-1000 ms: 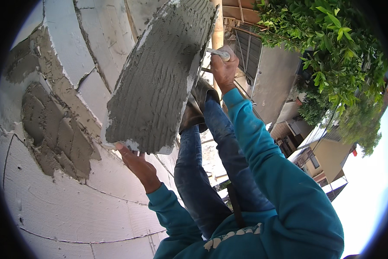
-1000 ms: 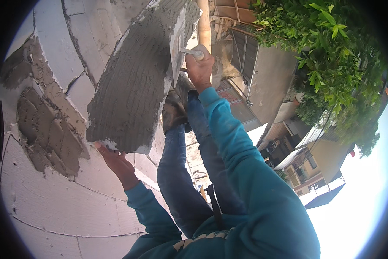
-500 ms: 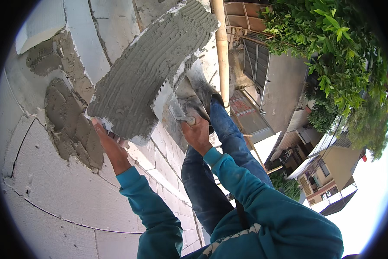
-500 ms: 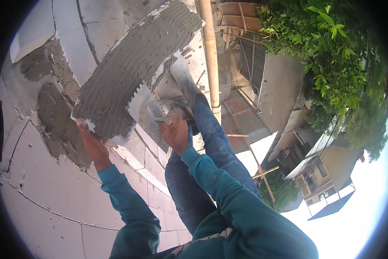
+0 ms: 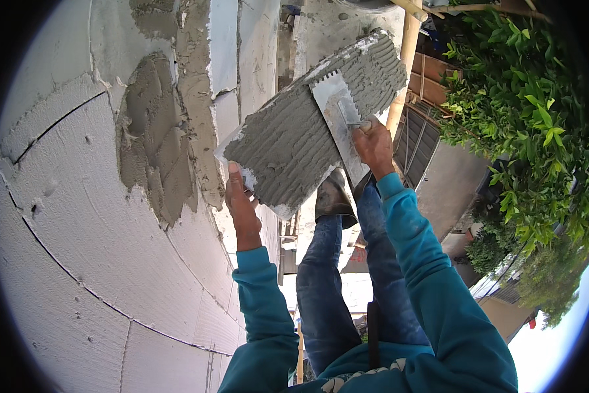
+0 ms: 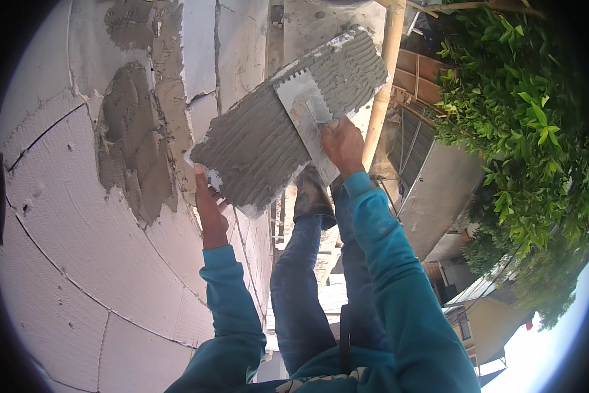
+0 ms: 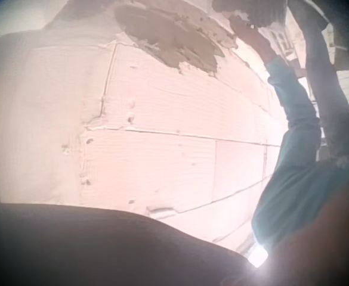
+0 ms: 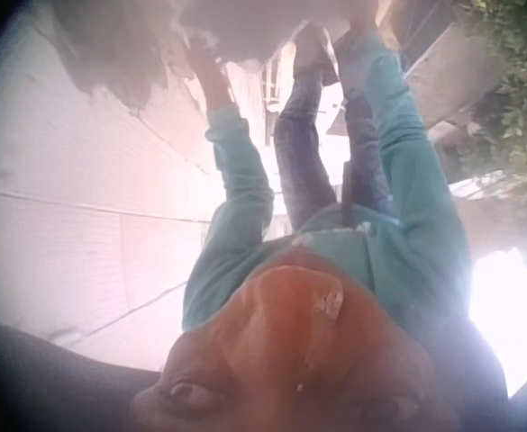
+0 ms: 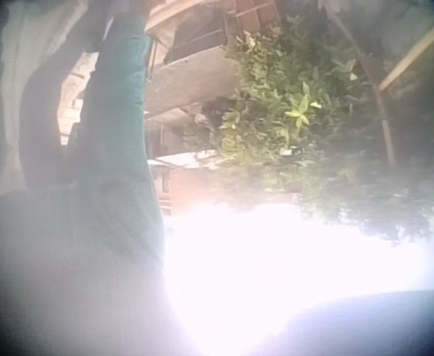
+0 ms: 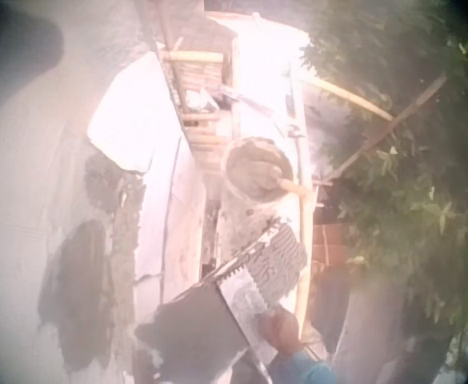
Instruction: The person applies cement to a wall using a trowel, then positions and presses a white rectangular tile into the cement. The person repeats this process, applying cement and placing additional tiles on the wall.
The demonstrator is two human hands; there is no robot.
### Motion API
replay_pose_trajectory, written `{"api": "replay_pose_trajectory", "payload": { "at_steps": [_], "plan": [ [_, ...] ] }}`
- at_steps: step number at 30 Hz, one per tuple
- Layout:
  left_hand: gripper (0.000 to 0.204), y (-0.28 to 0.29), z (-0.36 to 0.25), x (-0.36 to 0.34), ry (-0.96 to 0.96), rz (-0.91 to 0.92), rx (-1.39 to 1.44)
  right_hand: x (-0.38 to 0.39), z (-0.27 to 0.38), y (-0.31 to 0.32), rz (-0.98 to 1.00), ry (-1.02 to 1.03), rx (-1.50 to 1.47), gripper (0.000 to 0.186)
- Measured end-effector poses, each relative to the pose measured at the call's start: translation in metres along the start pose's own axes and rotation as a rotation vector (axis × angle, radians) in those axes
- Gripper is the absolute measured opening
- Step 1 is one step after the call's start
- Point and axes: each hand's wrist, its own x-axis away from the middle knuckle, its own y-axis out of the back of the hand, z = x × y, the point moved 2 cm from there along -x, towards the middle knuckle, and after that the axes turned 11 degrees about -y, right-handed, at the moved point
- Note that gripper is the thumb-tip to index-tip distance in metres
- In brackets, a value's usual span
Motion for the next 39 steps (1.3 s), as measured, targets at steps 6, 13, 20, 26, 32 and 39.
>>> {"api": "replay_pose_trajectory", "payload": {
  "at_steps": [6, 13, 20, 26, 32, 39],
  "plan": [
    [0.069, 0.002, 0.029, 0.006, -0.025, 0.051, 0.126, 0.115, 0.059, 0.017, 0.359, 0.150, -0.096, 0.027],
    [0.065, -0.008, 0.087, 0.016, -0.056, 0.079, 0.270, -0.006, 0.205, 0.045, 0.112, 0.648, 0.254, 0.030],
    [0.069, -0.014, 0.122, 0.023, -0.051, 0.080, 0.321, -0.160, 0.360, -0.012, -0.157, 1.061, 0.436, 0.031],
    [0.059, -0.020, 0.136, 0.024, -0.141, -0.023, 0.374, -0.141, 0.372, -0.051, -0.053, 1.052, 0.567, 0.031],
    [0.068, -0.023, 0.146, 0.024, -0.172, -0.083, 0.305, -0.030, 0.299, -0.076, 0.097, 1.078, 0.624, 0.032],
    [0.071, -0.026, 0.165, 0.021, -0.159, -0.054, 0.380, 0.073, 0.237, -0.125, 0.226, 0.951, 0.670, 0.027]
  ]
}}
